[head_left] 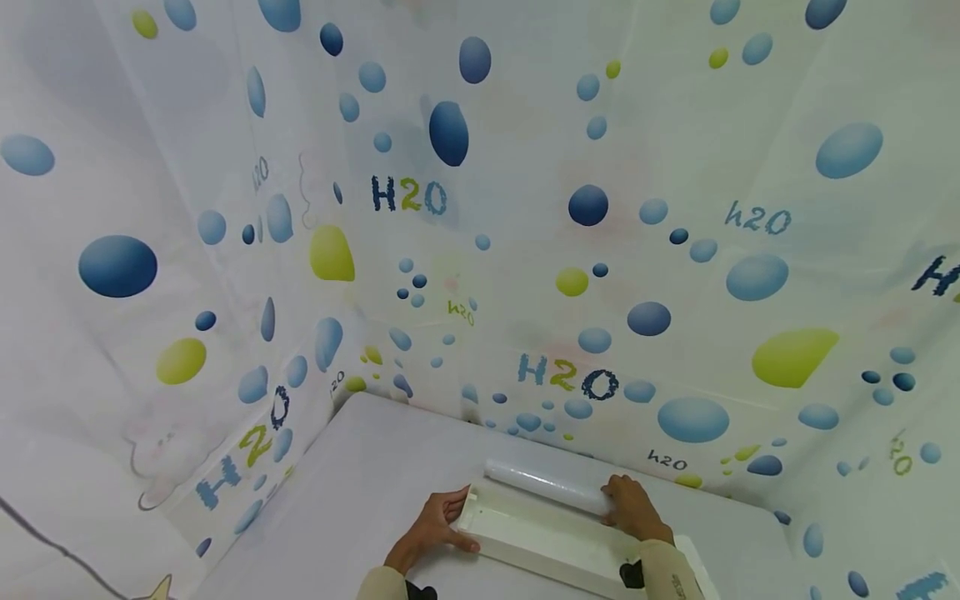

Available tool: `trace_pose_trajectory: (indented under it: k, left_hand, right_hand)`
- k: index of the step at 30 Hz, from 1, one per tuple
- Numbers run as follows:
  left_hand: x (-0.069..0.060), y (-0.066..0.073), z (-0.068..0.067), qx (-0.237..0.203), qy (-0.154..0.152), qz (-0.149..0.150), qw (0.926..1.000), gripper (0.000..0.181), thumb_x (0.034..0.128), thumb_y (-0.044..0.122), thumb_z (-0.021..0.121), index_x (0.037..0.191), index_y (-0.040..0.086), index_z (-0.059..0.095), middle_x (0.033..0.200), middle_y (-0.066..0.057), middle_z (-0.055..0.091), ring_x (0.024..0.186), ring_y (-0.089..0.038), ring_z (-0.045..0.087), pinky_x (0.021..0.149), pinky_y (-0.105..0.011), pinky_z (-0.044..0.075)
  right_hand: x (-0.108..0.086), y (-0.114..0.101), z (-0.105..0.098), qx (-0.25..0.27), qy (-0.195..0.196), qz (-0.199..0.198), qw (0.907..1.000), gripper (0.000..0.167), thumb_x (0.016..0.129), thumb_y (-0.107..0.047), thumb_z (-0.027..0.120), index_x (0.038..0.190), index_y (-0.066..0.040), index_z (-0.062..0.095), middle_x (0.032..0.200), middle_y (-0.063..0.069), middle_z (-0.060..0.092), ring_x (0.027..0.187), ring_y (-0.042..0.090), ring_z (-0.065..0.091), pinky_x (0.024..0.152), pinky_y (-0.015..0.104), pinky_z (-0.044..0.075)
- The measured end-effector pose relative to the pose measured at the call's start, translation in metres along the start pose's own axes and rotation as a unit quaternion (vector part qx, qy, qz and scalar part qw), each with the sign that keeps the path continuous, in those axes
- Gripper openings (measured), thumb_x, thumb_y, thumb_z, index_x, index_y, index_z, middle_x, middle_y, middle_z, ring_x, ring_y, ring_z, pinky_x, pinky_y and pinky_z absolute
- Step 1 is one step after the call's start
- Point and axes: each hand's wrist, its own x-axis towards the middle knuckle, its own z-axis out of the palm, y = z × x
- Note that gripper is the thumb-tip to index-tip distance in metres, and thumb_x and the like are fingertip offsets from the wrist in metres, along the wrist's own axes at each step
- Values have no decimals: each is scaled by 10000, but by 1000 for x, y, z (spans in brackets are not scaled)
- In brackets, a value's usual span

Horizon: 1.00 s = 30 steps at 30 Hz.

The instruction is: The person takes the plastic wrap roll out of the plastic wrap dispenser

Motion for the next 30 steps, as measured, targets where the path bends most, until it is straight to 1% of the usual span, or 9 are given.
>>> trace_pose_trajectory:
  k: [2, 5, 7, 13, 15, 22, 24, 28, 30]
  left_hand:
    - [0, 1, 0, 82, -47, 104, 9999, 1198, 705, 237, 1061, 1576, -197, 363, 1631, -396, 388, 1528, -481, 486, 1202, -236, 520]
    - [0, 1, 0, 173, -90, 187, 9996, 1142, 742, 190, 1038, 1568, -210, 357, 1623, -396, 392, 1522, -419, 526, 1204, -239, 519]
    - [0, 1, -1, 153, -78, 190, 9997, 1125, 748, 176, 1033, 1567, -205, 363, 1624, -387, 400, 1519, -408, 534, 1203, -236, 519]
    - [0, 0, -2, -19, -22, 46, 10000, 1203, 701, 260, 1063, 1584, -176, 372, 1642, -370, 401, 1535, -512, 461, 1196, -218, 517]
    - [0, 0, -2, -22, -31, 5, 10000, 1210, 699, 266, 1064, 1585, -176, 369, 1645, -370, 398, 1538, -521, 450, 1196, -216, 516]
    - [-3, 7, 1, 266, -75, 46, 9996, 1127, 756, 175, 1028, 1578, -197, 352, 1634, -381, 392, 1528, -446, 508, 1207, -256, 521]
    - [-4, 8, 2, 249, -83, 17, 9997, 1112, 767, 159, 1020, 1581, -192, 348, 1636, -374, 392, 1531, -420, 514, 1207, -244, 517]
    - [-3, 7, 1, 261, -106, 182, 9994, 1109, 766, 157, 1020, 1572, -207, 350, 1628, -387, 395, 1525, -396, 530, 1199, -233, 522]
    - [-2, 6, -1, 213, -125, 203, 9995, 1115, 766, 166, 1021, 1576, -202, 350, 1634, -380, 390, 1532, -381, 523, 1200, -218, 514]
  right_hand:
    - [0, 0, 1, 36, -28, 69, 10000, 546, 737, -80, 996, 1202, 104, 776, 1040, 90, 726, 956, 263, 644, 955, 527, 609]
    - [1, 0, 2, 109, -91, 228, 9996, 558, 743, -80, 992, 1215, 105, 758, 1064, 110, 727, 980, 284, 656, 999, 557, 604]
    - [1, -1, 2, 148, -96, 288, 9994, 566, 738, -77, 993, 1217, 101, 751, 1068, 112, 724, 982, 281, 653, 1007, 562, 602]
    - [-1, -4, 2, 238, -10, 276, 9993, 562, 729, -55, 990, 1211, 107, 749, 1069, 124, 722, 985, 297, 654, 1001, 568, 599]
    - [-2, -4, 3, 254, -24, 293, 9992, 559, 736, -53, 986, 1216, 104, 745, 1072, 128, 721, 989, 303, 656, 1004, 569, 598]
    - [-1, -3, 3, 208, -89, 344, 9992, 568, 742, -68, 989, 1227, 101, 746, 1074, 122, 727, 995, 297, 663, 1015, 568, 598]
    - [0, -3, 3, 161, -118, 334, 9992, 568, 745, -76, 989, 1227, 103, 749, 1075, 121, 728, 998, 300, 662, 1017, 568, 597]
    - [2, -3, 3, 82, -136, 231, 9996, 554, 751, -79, 987, 1219, 107, 756, 1072, 114, 726, 994, 295, 656, 1009, 560, 600]
    - [2, -2, 3, 56, -148, 187, 9997, 548, 756, -77, 983, 1222, 102, 756, 1070, 102, 715, 987, 280, 644, 1004, 553, 600]
